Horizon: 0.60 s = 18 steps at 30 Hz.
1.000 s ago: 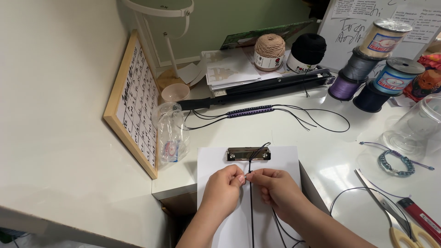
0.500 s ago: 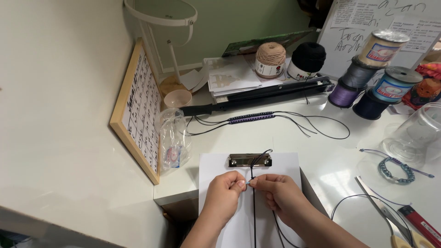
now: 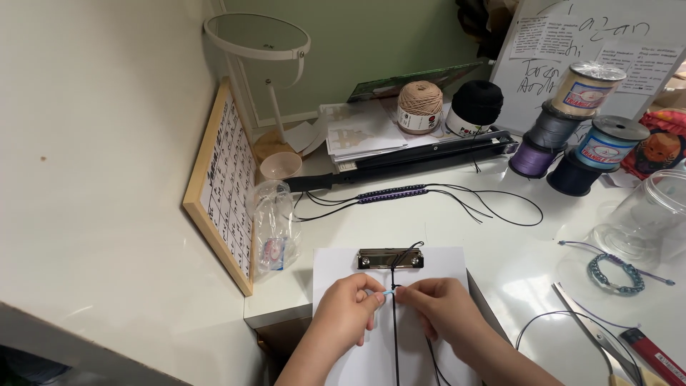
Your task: Braiding a decorative cord by performing repetitive knots while the base is secured to a clipboard.
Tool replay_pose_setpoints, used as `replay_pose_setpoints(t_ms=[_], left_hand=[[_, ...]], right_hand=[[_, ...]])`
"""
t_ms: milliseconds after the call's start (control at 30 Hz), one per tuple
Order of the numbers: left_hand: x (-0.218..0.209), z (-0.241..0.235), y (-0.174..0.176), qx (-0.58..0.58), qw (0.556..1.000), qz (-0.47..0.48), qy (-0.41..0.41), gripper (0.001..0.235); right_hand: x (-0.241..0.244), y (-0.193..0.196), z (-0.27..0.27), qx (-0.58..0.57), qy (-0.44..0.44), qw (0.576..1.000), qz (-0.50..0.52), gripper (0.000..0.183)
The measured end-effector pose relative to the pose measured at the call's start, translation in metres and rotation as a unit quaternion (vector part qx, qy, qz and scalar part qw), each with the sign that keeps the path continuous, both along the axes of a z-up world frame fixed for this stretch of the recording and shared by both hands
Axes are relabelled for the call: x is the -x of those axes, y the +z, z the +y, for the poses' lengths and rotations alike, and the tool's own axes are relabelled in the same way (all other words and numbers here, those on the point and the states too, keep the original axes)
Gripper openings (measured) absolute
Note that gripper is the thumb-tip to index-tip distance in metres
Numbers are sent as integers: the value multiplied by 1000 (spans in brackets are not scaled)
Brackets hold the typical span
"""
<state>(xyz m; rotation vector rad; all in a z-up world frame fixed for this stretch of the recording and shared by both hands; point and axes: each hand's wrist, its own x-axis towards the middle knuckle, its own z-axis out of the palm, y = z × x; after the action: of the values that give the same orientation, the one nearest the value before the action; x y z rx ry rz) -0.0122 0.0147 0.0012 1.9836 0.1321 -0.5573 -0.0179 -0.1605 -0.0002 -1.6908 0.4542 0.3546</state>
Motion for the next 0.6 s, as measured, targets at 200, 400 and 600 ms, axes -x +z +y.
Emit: replay_pose_setpoints(t_ms=[200, 400, 600], left_hand=[[-6, -8, -7, 106, 993, 18, 50, 19], [-14, -18, -4, 115, 990, 20, 83, 14], [-14, -21, -15, 141, 984, 17, 109, 14]], right_hand=[[-6, -9, -12, 78, -67, 988, -111, 20], [-5, 0, -8, 134, -13, 984, -115, 17], [-12, -25, -15, 165, 62, 970, -169, 12]])
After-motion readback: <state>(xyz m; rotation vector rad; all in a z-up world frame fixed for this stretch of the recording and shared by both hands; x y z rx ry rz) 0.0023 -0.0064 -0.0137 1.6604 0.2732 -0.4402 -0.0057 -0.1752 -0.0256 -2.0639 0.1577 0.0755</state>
